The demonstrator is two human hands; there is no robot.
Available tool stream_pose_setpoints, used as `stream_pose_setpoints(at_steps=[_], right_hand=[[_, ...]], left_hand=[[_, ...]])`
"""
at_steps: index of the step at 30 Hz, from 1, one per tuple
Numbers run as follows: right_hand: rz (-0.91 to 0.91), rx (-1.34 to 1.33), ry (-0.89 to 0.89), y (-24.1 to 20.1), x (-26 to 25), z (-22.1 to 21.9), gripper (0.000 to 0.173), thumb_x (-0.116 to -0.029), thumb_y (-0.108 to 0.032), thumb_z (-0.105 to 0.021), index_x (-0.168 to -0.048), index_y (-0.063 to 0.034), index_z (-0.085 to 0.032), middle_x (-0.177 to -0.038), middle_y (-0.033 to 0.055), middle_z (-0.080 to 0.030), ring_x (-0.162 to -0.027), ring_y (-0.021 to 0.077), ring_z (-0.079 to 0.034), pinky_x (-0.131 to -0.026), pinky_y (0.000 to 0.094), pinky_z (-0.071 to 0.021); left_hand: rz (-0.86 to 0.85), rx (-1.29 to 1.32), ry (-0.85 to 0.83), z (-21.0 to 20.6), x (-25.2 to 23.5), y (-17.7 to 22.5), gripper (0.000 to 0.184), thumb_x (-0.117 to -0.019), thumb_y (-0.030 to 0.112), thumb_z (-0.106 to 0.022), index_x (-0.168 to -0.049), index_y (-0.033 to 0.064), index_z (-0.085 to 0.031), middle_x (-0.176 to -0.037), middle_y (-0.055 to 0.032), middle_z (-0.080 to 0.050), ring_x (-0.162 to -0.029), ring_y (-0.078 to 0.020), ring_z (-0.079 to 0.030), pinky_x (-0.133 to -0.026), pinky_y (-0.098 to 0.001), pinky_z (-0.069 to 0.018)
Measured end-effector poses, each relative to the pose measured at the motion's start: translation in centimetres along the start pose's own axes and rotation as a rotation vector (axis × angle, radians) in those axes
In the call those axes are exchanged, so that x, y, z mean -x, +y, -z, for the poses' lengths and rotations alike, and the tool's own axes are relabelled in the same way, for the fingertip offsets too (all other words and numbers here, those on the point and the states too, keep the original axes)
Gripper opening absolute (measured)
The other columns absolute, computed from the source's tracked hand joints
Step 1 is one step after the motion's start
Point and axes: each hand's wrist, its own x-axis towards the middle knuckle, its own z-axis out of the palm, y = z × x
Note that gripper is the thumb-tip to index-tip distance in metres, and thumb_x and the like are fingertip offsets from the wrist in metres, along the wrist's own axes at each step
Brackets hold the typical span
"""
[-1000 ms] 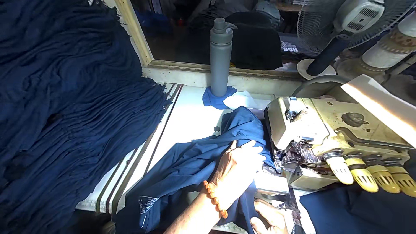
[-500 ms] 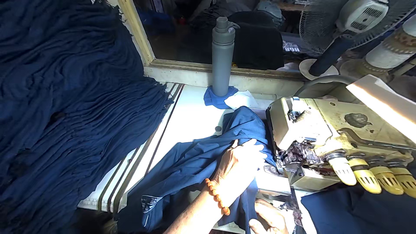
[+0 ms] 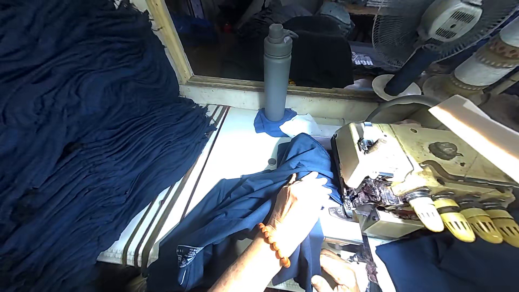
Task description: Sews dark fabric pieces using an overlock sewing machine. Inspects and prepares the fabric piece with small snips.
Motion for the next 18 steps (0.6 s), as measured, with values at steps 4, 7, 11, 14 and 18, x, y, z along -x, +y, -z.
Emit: stream_pose_setpoints(at_steps=[4,7,11,14,18], right_hand=[[-0.009,0.001,0.006,-0.1,0.1,0.01,0.052,-0.1018,-0.044,-0.058,-0.085,0.0028,-0.073,-0.081,0.0139,-0.073,-0.083,0.0127,-0.069,-0.08,0.023,-0.0555],[-0.005,-0.007,0.018,-0.05,0.2,-0.09,0.053,-0.1027,-0.045,-0.057,-0.082,0.0018,-0.072,-0.08,0.0137,-0.072,-0.084,0.0127,-0.07,-0.081,0.0234,-0.0558],[-0.005,-0.01,0.024,-0.14,0.21,-0.13,0.053,-0.1033,-0.045,-0.056,-0.085,0.001,-0.073,-0.083,0.013,-0.074,-0.088,0.0105,-0.07,-0.084,0.0222,-0.0554],[-0.002,-0.003,0.03,-0.19,0.19,-0.16,0.052,-0.1034,-0.045,-0.055,-0.086,0.0006,-0.073,-0.084,0.0129,-0.074,-0.088,0.0102,-0.07,-0.083,0.0218,-0.0554],[-0.002,-0.001,0.037,-0.2,0.18,-0.2,0.052,-0.1028,-0.045,-0.056,-0.085,0.0013,-0.073,-0.082,0.0131,-0.073,-0.087,0.0106,-0.07,-0.083,0.0221,-0.0551]], left_hand=[[0.003,-0.02,0.035,-0.13,-0.11,0.2,0.015,-0.0894,0.007,-0.067,-0.096,0.0051,-0.08,-0.11,-0.0048,-0.079,-0.111,-0.0174,-0.073,-0.098,-0.0336,-0.0554],[0.05,-0.031,0.047,-0.26,-0.36,0.39,0.014,-0.09,0.005,-0.067,-0.094,0.0046,-0.08,-0.112,-0.006,-0.078,-0.112,-0.0189,-0.073,-0.097,-0.0346,-0.0564],[0.099,-0.026,0.103,-0.74,-0.63,0.02,0.015,-0.0912,0.005,-0.066,-0.097,0.004,-0.08,-0.114,-0.0083,-0.077,-0.114,-0.0207,-0.072,-0.095,-0.0338,-0.0575],[0.153,-0.01,0.122,-0.88,-0.69,-0.02,0.017,-0.0929,0.006,-0.066,-0.104,0.0021,-0.079,-0.115,-0.0094,-0.077,-0.112,-0.0201,-0.073,-0.095,-0.0326,-0.0576],[0.218,0.03,0.149,-0.88,-0.67,0.09,0.018,-0.094,0.009,-0.068,-0.107,0.0025,-0.078,-0.118,-0.0086,-0.076,-0.114,-0.0179,-0.071,-0.098,-0.0317,-0.0561]])
